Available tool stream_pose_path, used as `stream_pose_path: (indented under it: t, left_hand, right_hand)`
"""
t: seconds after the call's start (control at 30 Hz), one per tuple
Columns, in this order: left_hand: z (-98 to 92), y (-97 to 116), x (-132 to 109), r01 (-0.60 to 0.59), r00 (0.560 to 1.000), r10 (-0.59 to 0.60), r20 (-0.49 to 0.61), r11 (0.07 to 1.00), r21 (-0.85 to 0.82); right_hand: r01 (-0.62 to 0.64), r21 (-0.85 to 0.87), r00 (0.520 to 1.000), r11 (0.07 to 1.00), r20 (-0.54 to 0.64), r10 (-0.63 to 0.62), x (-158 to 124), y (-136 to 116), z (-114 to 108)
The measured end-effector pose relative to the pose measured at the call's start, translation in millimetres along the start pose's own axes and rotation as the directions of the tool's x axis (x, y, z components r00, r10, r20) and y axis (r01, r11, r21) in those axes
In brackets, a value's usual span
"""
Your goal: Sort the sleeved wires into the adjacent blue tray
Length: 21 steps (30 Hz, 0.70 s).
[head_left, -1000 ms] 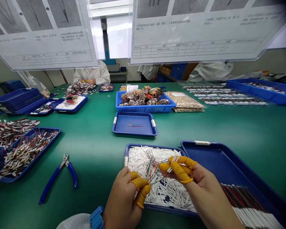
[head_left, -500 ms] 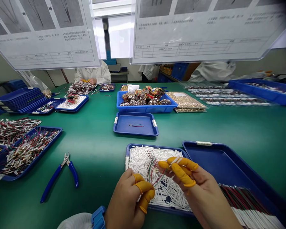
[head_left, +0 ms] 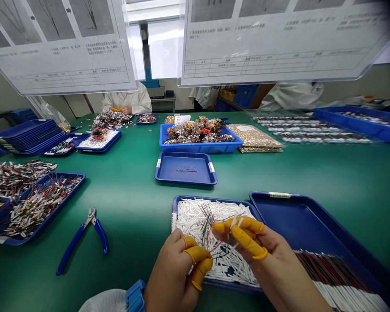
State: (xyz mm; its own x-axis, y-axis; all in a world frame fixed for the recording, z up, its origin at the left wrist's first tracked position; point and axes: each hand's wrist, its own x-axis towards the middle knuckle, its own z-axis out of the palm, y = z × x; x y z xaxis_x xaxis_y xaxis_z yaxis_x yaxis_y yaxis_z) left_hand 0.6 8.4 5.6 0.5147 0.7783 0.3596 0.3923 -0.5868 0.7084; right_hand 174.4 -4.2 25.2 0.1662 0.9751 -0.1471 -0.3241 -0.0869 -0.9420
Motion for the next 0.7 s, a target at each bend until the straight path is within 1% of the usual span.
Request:
stream_pose_path:
  t: [0.07,0.2,0.37,0.47,0.6,0.7]
  left_hand:
    - [-0.4,0.3,0.2,-0.007,1.000,0.007,-0.003,1.000,-0.009]
    - [-0.1,-0.3,0.1,-0.009,1.000,0.008,-0.025,0.999,-0.037]
    - [0.3,-0.4,-1.0,-0.023,1.000,0.022,-0.015,0.999,-0.047]
    - [-0.3,0.7,-1.5,-0.010,1.000,0.010,0.014,0.999,-0.041]
    - [-0.5,1.4,-2.0,-0.001,1.000,0.001,0.010,0.999,-0.044]
    - [-0.2,1.3,-2.0,0.003,1.000,-0.003,0.000,0.998,-0.055]
  right_hand:
    - [-0.016,0.021,1.000,1.000,0.006,0.015,-0.5,0.0,0.0]
    - [-0.008,0.068,1.000,0.998,-0.024,0.009,-1.6,-1.3,5.4]
    - [0.021,0.039,1.000,0.999,0.020,-0.022,-3.6,-2.3,6.8]
    - [0.008,0.028,1.000,1.000,0.027,-0.009,-5.2,-3.4,5.9]
    - [-0.016,0.022,1.000,1.000,-0.007,0.016,-7.3,-1.5,6.4]
    - [-0.017,0.030,0.998,0.999,-0.053,0.019,-6.4,3.1,1.6]
